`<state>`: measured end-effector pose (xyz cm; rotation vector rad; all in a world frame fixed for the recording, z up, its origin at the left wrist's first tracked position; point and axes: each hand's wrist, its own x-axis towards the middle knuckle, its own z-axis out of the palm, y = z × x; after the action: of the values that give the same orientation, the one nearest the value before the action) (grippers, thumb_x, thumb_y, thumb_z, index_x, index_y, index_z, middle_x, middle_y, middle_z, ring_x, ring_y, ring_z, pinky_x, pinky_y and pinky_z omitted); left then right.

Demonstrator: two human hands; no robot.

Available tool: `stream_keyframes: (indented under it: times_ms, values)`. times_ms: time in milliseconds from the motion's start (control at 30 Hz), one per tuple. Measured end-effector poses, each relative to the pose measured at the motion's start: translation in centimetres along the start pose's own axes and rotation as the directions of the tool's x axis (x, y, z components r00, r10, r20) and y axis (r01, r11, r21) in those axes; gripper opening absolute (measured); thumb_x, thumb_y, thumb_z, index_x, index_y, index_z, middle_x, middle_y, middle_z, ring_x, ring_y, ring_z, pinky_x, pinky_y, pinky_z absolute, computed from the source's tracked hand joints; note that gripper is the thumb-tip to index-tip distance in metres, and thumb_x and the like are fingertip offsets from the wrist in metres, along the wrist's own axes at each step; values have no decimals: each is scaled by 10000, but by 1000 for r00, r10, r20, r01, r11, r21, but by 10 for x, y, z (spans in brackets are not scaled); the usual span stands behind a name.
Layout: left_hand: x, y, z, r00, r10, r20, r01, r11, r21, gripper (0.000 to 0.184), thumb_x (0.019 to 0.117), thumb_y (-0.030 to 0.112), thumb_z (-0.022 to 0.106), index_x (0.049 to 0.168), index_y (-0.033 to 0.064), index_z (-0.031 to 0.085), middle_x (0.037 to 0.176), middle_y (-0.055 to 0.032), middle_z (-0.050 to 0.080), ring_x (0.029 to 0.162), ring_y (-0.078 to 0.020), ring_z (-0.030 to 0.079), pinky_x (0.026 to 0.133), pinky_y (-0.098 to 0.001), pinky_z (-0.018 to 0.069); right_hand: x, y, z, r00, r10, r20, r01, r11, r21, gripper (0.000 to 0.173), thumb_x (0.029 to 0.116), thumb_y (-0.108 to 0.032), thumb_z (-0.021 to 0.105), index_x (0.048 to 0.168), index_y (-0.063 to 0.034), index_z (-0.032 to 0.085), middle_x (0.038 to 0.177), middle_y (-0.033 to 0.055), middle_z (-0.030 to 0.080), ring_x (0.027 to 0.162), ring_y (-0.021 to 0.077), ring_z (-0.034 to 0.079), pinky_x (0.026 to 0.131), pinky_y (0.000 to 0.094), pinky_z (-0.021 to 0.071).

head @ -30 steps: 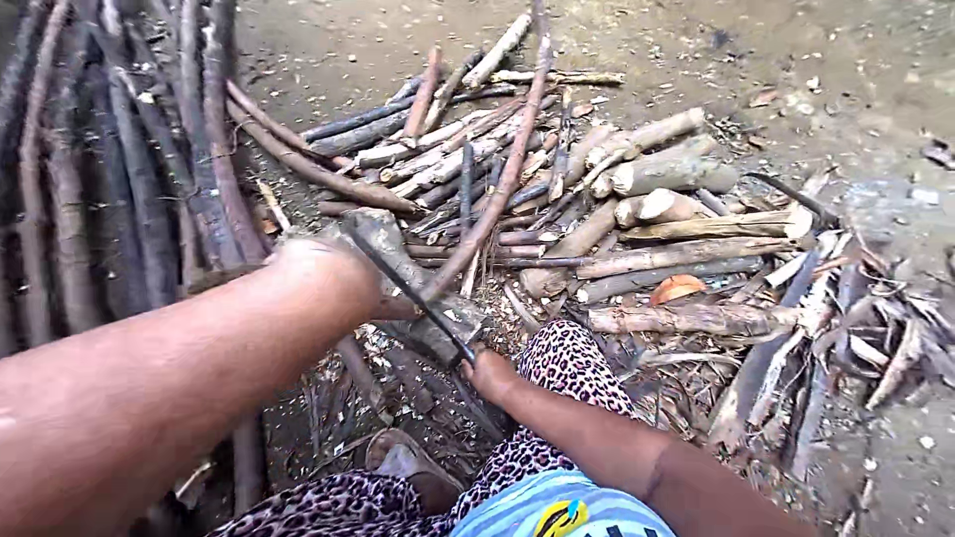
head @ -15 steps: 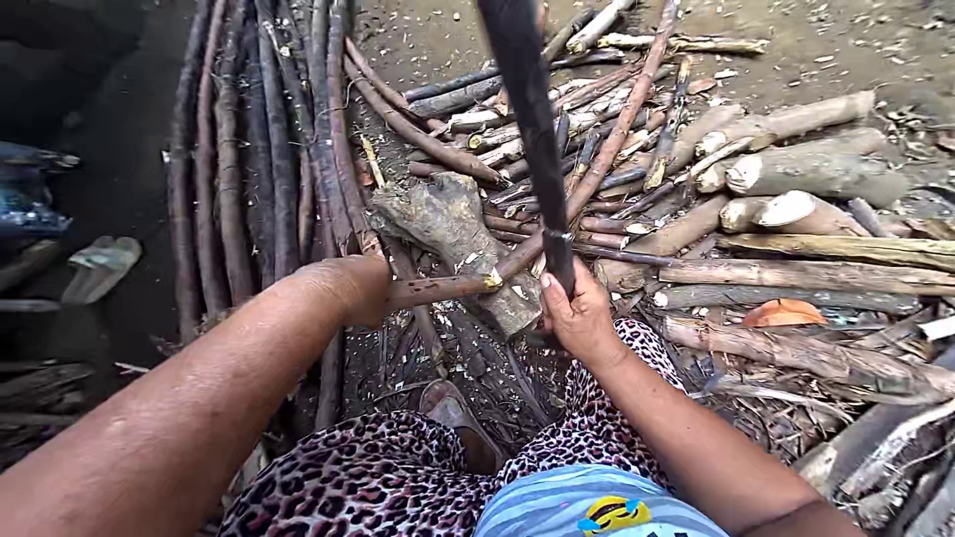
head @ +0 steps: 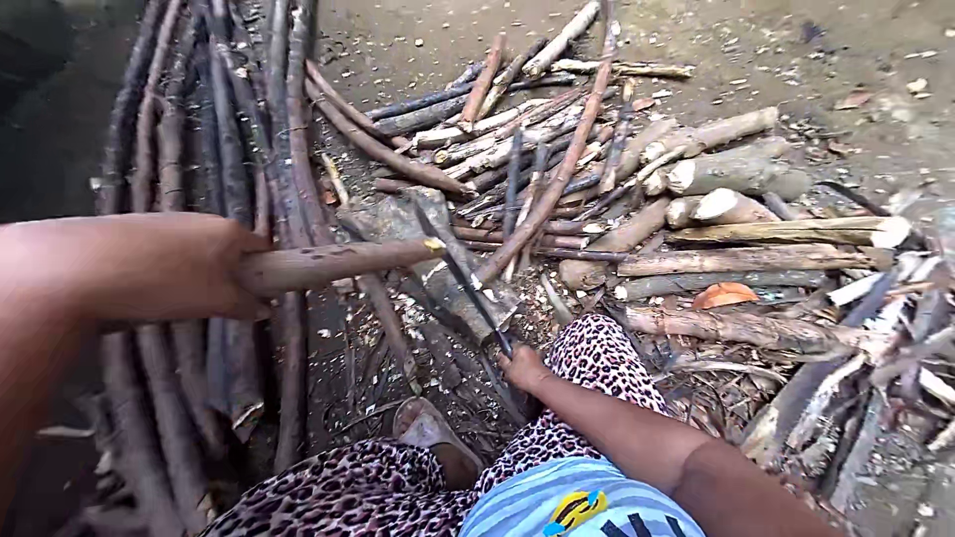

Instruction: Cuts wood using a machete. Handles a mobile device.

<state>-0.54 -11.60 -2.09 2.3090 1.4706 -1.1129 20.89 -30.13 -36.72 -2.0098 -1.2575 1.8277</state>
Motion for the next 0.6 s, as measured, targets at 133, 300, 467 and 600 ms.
stream_keyframes:
  times_ms: [133, 300, 467, 600]
  values:
    - [17, 45, 20, 983, 103, -154, -132, 972, -193, 370, 802, 238, 920, 1105, 137, 733, 823, -87, 719, 742, -255, 698, 674, -520, 578, 3, 4, 3, 997, 53, 62, -62, 984, 169, 409, 1084, -297, 500, 1351, 12, 530, 1094, 212, 638, 846, 291, 671, 795, 468, 559]
    - [87, 206, 28, 907, 417, -51, -414, 866, -282, 469, 873, 272, 846, 1280, 93, 697, 1083, -170, 729, 1036, -360, 690, 936, -629, 530, 1, 2, -6, 997, 50, 65, -64, 970, 235, 426, 1090, -345, 502, 1347, -7, 530, 922, 147, 606, 658, 218, 607, 654, 398, 550]
    - [133, 290, 29, 760, 358, -543, -650, 424, -630, 534, 1046, 113, 608, 1558, 100, 456, 1477, -203, 548, 1289, -331, 601, 1081, -512, 497, 7, 12, -17, 998, -57, -25, 62, 968, 242, 383, 1047, -291, 584, 1271, 20, 595, 930, 177, 639, 692, 245, 617, 675, 441, 547]
    - [167, 188, 40, 572, -227, -788, -682, 402, -611, 325, 1035, 30, 472, 1324, -55, 594, 1329, -222, 632, 1237, -259, 620, 1069, -416, 500, -14, 9, -51, 995, -65, -72, 91, 887, 453, 337, 1064, -258, 562, 1273, 4, 595, 721, 58, 546, 522, 136, 516, 524, 319, 494]
